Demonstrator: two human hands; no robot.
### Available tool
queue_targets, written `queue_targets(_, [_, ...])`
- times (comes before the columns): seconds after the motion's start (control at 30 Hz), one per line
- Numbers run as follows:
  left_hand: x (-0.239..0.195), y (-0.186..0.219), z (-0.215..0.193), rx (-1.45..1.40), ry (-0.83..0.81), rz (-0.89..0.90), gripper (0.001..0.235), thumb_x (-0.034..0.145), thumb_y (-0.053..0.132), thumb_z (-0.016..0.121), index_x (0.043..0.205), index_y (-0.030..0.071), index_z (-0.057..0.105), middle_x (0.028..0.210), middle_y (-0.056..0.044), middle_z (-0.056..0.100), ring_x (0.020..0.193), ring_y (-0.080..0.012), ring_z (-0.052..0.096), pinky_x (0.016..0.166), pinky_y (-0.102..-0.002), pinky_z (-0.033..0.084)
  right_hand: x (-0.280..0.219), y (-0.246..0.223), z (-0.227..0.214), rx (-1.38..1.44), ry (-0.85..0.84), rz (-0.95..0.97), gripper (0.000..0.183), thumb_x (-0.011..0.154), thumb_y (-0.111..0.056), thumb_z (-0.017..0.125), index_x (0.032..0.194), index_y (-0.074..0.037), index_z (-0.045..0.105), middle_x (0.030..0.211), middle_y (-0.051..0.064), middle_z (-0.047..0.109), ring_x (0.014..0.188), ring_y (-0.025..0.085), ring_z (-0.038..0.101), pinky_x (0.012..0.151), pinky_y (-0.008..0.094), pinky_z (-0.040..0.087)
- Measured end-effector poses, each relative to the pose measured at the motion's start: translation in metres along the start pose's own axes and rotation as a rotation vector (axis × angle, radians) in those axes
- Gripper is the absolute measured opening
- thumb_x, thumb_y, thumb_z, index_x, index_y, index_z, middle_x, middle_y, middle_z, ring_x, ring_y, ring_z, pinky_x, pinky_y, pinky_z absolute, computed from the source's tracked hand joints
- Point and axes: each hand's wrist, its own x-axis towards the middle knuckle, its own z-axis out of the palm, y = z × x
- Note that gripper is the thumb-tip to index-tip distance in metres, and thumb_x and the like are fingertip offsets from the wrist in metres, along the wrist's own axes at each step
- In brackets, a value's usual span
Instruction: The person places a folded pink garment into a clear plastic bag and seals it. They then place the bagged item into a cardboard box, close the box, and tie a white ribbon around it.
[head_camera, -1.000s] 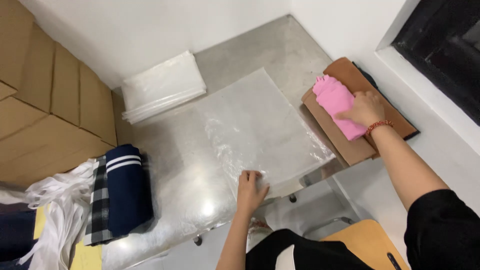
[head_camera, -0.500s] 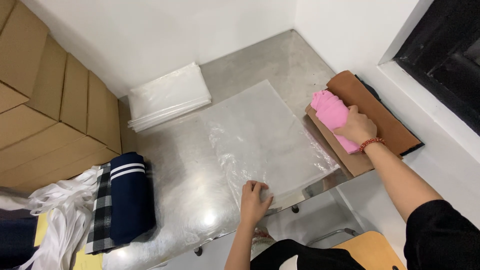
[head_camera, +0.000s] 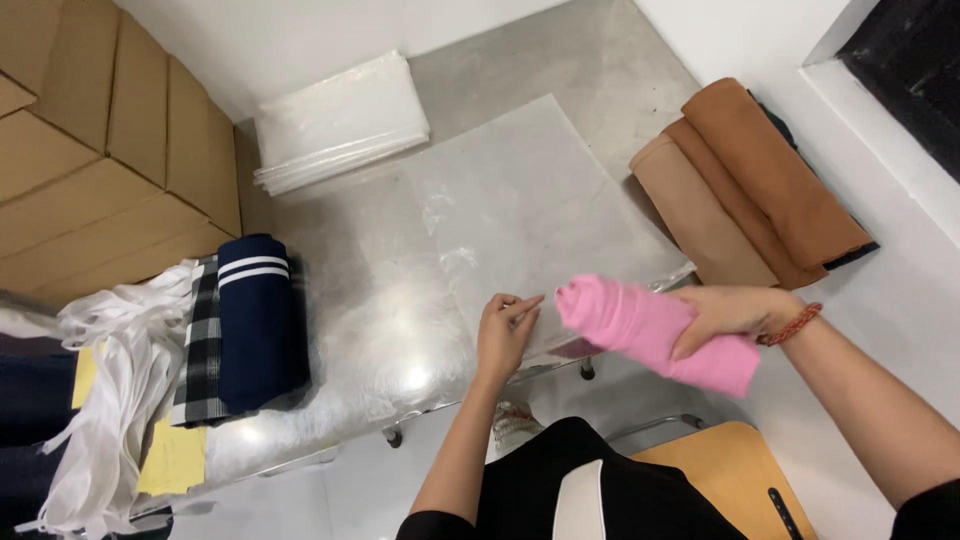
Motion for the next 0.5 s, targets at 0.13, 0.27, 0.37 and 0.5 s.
queue_targets(0.13, [0.009,0.014,-0.002,-0.073,0.043,0.043,0.026,0.099,0.024,0.076,0.124,0.030,0.082,0.105,-0.008,0.066,0.087,-0.0232,0.062,0.084,-0.040,0.057,0.037,0.009,0.029,-0.234,-0.174,-0.020,0.066,0.064,-0.027,0.103,0.125,-0.012,0.083,0.105,0.013,0.079,0.096,0.027,0.072,0.072,0.040,0.059])
queue_targets(0.27, [-0.007,0.027,-0.012,-0.051,0.053,0.123,0.031,0.098,0.020,0.077,0.126,0.032,0.081,0.104,-0.005,0.064,0.089,-0.0227,0.061,0.087,-0.037,0.055,0.084,0.006,0.034,0.013,-0.132,0.105,0.070,0.068,-0.021,0.101,0.129,-0.002,0.073,0.086,0.017,0.077,0.069,0.029,0.078,0.052,0.037,0.062])
queue_targets(0.37, [-0.023,0.036,-0.014,0.013,0.042,0.191,0.032,0.098,0.021,0.077,0.127,0.033,0.081,0.106,-0.004,0.061,0.095,-0.0262,0.060,0.092,-0.037,0.054,0.097,0.000,0.032,0.091,-0.081,0.156,0.066,0.071,-0.018,0.099,0.126,0.005,0.070,0.080,0.019,0.076,0.063,0.032,0.077,0.050,0.040,0.062])
queue_targets(0.5, [-0.041,0.043,-0.015,0.144,0.058,0.262,0.027,0.100,0.030,0.076,0.126,0.032,0.080,0.111,-0.003,0.058,0.104,-0.0262,0.058,0.097,-0.037,0.053,0.098,-0.028,0.041,0.199,-0.017,0.247,0.063,0.072,-0.023,0.099,0.118,0.010,0.072,0.079,0.015,0.073,0.059,0.028,0.074,0.047,0.036,0.060])
